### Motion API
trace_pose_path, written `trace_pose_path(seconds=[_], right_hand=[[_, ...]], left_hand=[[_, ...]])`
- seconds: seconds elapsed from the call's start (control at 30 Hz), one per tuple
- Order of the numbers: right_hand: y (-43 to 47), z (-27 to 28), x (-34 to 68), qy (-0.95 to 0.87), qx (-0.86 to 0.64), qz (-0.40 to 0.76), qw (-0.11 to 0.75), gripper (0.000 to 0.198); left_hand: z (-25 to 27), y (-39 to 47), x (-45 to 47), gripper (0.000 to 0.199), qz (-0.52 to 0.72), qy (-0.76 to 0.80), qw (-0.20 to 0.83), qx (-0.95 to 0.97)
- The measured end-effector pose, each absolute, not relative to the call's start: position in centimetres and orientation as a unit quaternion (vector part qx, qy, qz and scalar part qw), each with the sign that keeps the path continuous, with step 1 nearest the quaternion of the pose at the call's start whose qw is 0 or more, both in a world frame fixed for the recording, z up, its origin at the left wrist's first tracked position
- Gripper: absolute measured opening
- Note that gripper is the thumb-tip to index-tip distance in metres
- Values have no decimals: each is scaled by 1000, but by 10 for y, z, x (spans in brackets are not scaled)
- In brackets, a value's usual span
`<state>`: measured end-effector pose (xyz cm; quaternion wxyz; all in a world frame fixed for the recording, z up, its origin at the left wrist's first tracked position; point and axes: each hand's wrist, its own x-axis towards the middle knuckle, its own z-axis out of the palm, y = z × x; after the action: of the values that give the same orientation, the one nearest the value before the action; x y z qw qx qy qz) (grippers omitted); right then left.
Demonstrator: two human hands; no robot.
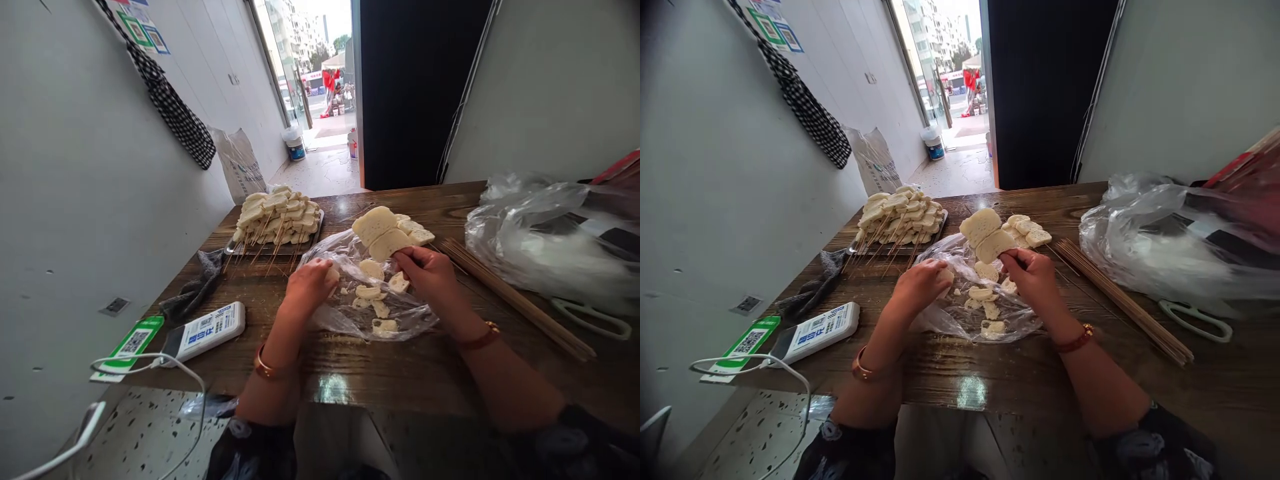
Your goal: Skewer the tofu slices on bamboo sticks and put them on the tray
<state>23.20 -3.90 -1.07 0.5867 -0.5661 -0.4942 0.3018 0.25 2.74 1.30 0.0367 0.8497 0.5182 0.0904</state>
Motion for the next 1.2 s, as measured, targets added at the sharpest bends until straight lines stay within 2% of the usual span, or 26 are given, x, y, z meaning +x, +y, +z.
trace_pose_path(seconds=[0.1,0.2,0.27,0.33,0.4,0.47,0.53,0.7,0.77,1.0,1.1,1.2], right_hand=[[-37,-11,234,-473,-561,299,610,32],[-38,-8,235,-456,-556,309,623,31],[-39,-6,236,-446,-555,317,626,30],[-40,-5,235,-438,-555,324,628,30],[-41,-5,234,-435,-556,332,625,31],[-41,-6,233,-439,-558,334,620,32],[-41,-7,232,-444,-560,335,614,34],[-40,-10,230,-446,-560,343,608,38],[-41,-10,230,-448,-562,345,603,40],[-44,-7,226,-460,-558,365,585,40],[-46,-7,225,-471,-553,375,575,38],[-47,-6,225,-495,-547,393,548,37]], left_hand=[[23,27,4,25,165,523,54,835],[27,27,2,36,365,512,123,768],[28,28,2,42,500,479,233,683],[28,28,4,43,573,430,380,584],[27,29,6,42,587,382,509,501],[26,29,9,41,575,350,581,457],[23,29,11,40,564,338,594,463],[17,27,14,33,544,374,494,566],[16,25,15,34,543,382,485,569],[20,21,19,44,540,328,593,500],[21,22,19,40,557,281,626,468],[19,24,17,34,578,265,617,464]])
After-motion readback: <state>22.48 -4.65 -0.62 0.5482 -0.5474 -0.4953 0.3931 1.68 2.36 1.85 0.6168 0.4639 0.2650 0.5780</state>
